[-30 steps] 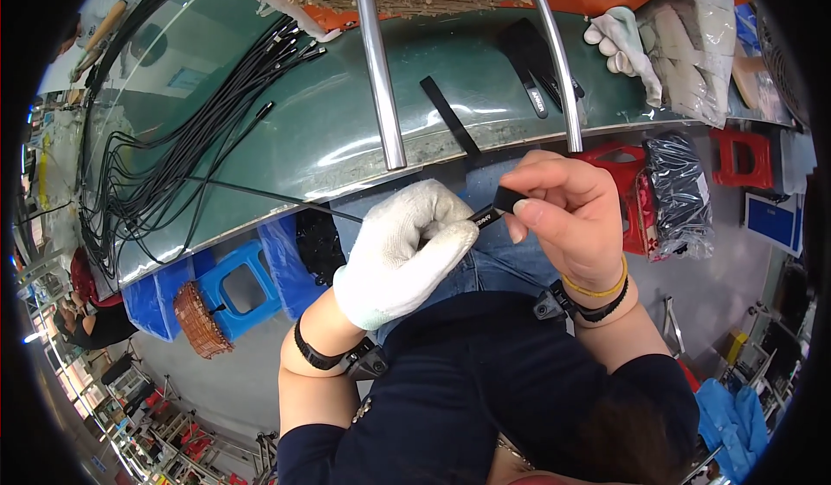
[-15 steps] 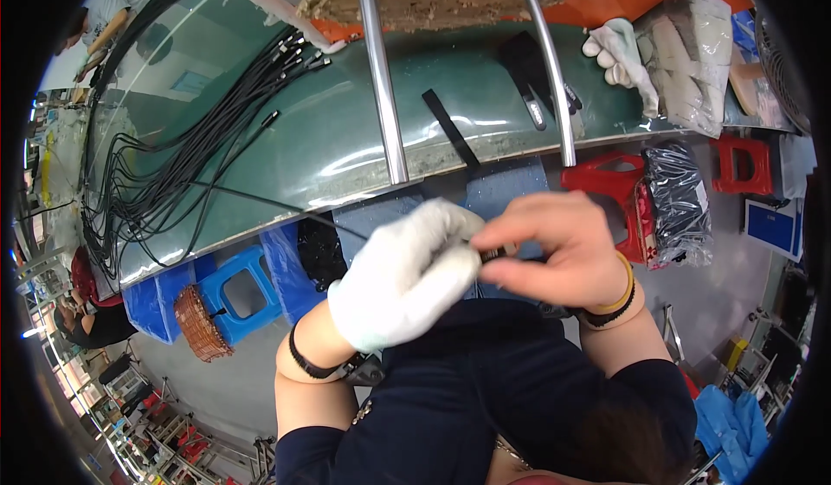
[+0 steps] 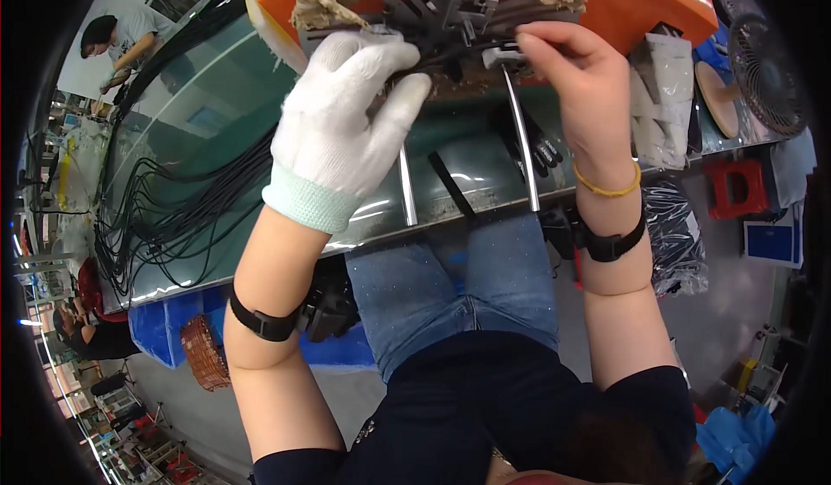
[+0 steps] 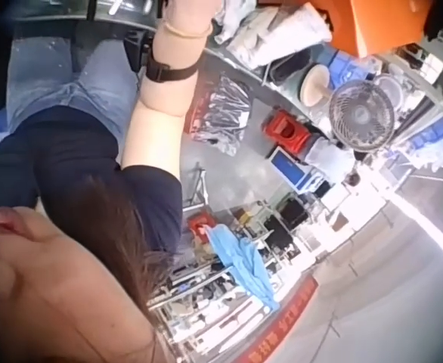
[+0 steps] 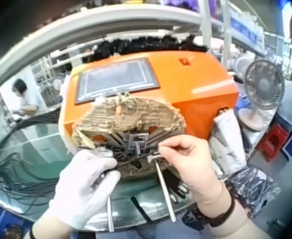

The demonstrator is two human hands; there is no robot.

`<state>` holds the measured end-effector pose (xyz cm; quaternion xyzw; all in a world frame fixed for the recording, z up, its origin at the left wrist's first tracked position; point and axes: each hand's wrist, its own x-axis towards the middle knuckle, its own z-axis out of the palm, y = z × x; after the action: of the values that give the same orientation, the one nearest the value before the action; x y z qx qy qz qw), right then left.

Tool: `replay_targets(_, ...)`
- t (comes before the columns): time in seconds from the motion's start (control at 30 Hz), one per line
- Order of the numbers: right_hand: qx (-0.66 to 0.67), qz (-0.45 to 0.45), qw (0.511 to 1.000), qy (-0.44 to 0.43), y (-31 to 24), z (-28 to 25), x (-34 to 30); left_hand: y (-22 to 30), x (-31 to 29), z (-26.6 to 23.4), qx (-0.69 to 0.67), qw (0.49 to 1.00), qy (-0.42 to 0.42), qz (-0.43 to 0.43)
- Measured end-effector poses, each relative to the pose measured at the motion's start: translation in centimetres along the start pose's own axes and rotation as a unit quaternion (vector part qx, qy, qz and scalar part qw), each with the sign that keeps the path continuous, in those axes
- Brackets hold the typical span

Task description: The person picks up a cable, winds it around the metal rods of a machine, and activates the machine to coil it. They then remove the coiled cable, wrap a strap around it by hand, and set the bundled cable down.

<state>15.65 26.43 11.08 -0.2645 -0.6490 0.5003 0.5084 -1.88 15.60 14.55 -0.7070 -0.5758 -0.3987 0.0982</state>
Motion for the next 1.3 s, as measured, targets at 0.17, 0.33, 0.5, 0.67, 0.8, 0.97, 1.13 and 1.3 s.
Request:
replay_targets(0.17, 0.046, -0.009, 0.997, 0.067, 0.4, 0.3, 0.1, -1.8, -0.3, -0.5, 0.010, 1.000, 0.023, -0.006)
replay_targets(0.33, -0.014, -0.022, 0.995, 0.099, 0.4, 2.3, -0.2, -2.2, -0.8, -0.5, 0.021, 0.999, 0.028, -0.013)
replay_targets(0.5, -0.131, -0.057, 0.989, 0.028, -0.3, 1.4, -0.5, -4.2, -2.5, -1.9, 0.044, 0.997, 0.042, -0.037)
replay_targets(0.67, -0.142, -0.124, 0.971, 0.150, -1.1, -2.1, -2.3, -6.4, -6.7, -5.6, 0.065, 0.994, 0.024, -0.086)
replay_targets(0.8, -0.054, -0.144, 0.976, 0.152, -1.1, -3.6, -3.7, -6.4, -7.2, -6.8, 0.054, 0.997, 0.002, -0.052)
replay_targets(0.97, -0.046, -0.151, 0.980, 0.124, -1.4, -3.4, -4.5, -4.9, -6.4, -6.2, 0.097, 0.995, 0.006, -0.027)
replay_targets(1.13, -0.142, -0.260, 0.955, 0.020, -3.3, -1.2, -5.1, -1.1, -3.4, -4.3, 0.147, 0.983, -0.025, 0.107)
replay_targets(1.3, -0.176, -0.252, 0.947, -0.097, -3.2, 0.4, -5.1, 2.2, -1.4, -1.1, 0.019, 0.989, -0.088, 0.114)
